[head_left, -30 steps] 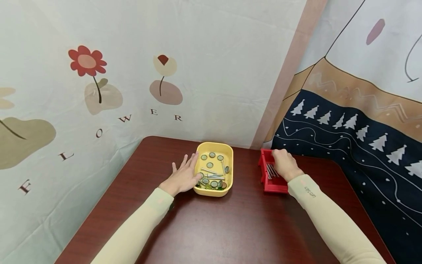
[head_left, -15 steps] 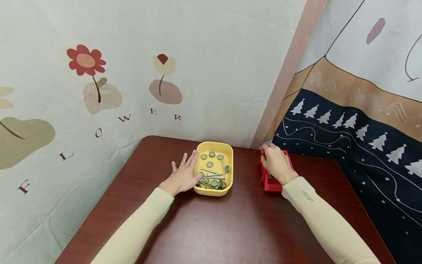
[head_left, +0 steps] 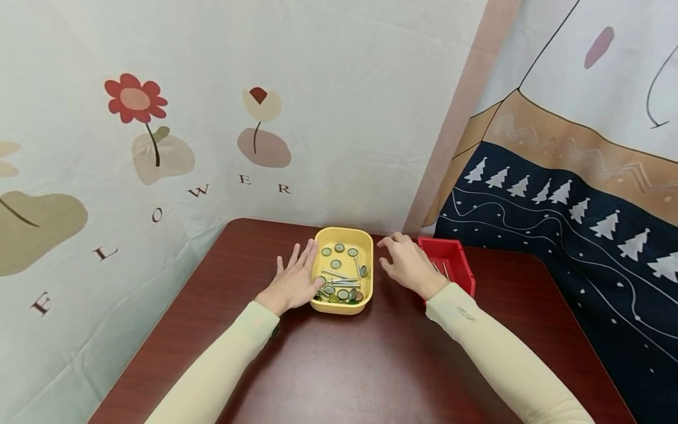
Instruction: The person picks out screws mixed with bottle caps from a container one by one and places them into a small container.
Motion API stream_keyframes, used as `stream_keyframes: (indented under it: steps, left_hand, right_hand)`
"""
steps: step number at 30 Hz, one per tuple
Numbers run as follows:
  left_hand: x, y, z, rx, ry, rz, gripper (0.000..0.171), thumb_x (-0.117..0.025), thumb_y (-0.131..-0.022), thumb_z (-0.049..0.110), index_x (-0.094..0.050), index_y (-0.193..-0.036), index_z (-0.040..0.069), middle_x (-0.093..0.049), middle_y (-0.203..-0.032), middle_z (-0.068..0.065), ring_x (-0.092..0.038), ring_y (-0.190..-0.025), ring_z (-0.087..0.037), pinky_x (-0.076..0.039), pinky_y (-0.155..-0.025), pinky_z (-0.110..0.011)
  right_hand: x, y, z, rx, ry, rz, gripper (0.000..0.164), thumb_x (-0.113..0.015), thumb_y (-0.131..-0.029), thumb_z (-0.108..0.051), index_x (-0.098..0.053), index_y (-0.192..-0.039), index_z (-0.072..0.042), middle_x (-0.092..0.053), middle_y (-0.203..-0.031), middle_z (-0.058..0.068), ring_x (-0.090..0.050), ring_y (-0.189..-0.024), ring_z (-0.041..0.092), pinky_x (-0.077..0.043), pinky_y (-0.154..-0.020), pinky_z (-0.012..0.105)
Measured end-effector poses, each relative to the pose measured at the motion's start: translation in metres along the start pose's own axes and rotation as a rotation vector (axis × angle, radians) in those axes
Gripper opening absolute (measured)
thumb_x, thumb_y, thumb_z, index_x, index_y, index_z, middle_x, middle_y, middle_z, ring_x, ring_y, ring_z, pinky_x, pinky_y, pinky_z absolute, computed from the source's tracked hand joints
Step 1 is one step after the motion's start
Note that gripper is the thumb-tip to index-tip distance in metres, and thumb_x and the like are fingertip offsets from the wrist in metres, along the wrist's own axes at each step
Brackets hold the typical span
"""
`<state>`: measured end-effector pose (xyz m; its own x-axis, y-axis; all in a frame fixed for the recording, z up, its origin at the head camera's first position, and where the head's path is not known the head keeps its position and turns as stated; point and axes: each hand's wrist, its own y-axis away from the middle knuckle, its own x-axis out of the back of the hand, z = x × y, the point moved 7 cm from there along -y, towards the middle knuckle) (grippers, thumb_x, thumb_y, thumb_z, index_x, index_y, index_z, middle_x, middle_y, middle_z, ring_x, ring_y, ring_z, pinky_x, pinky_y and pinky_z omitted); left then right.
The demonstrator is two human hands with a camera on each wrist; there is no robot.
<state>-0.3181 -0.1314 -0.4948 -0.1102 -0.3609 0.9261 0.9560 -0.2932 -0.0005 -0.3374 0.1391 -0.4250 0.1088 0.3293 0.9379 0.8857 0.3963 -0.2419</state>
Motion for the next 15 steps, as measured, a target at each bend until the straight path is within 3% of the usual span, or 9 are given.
stream_keyframes:
  steps: [5,15]
  left_hand:
    - [-0.001,0.000,0.000,-0.013,-0.009,0.005,0.092,-0.054,-0.115,0.039,-0.008,-0.189,0.010,-0.004,-0.199,-0.009,0.001,-0.185,-0.045,-0.010,-0.139,-0.088]
    - [-0.001,-0.001,-0.001,-0.011,-0.028,0.008,0.092,-0.055,-0.115,0.040,-0.010,-0.189,0.009,-0.009,-0.199,-0.013,-0.002,-0.185,-0.046,-0.011,-0.138,-0.090]
  right_hand:
    - [-0.013,-0.008,-0.023,0.109,0.029,-0.027,0.041,-0.087,-0.104,-0.017,-0.079,-0.142,-0.005,-0.076,-0.141,0.021,-0.075,-0.125,0.038,-0.070,-0.103,0.051]
    - [-0.035,-0.024,-0.059,0.232,0.101,-0.156,0.046,-0.092,-0.101,-0.021,-0.080,-0.143,-0.006,-0.078,-0.137,0.019,-0.078,-0.120,0.036,-0.069,-0.099,0.053]
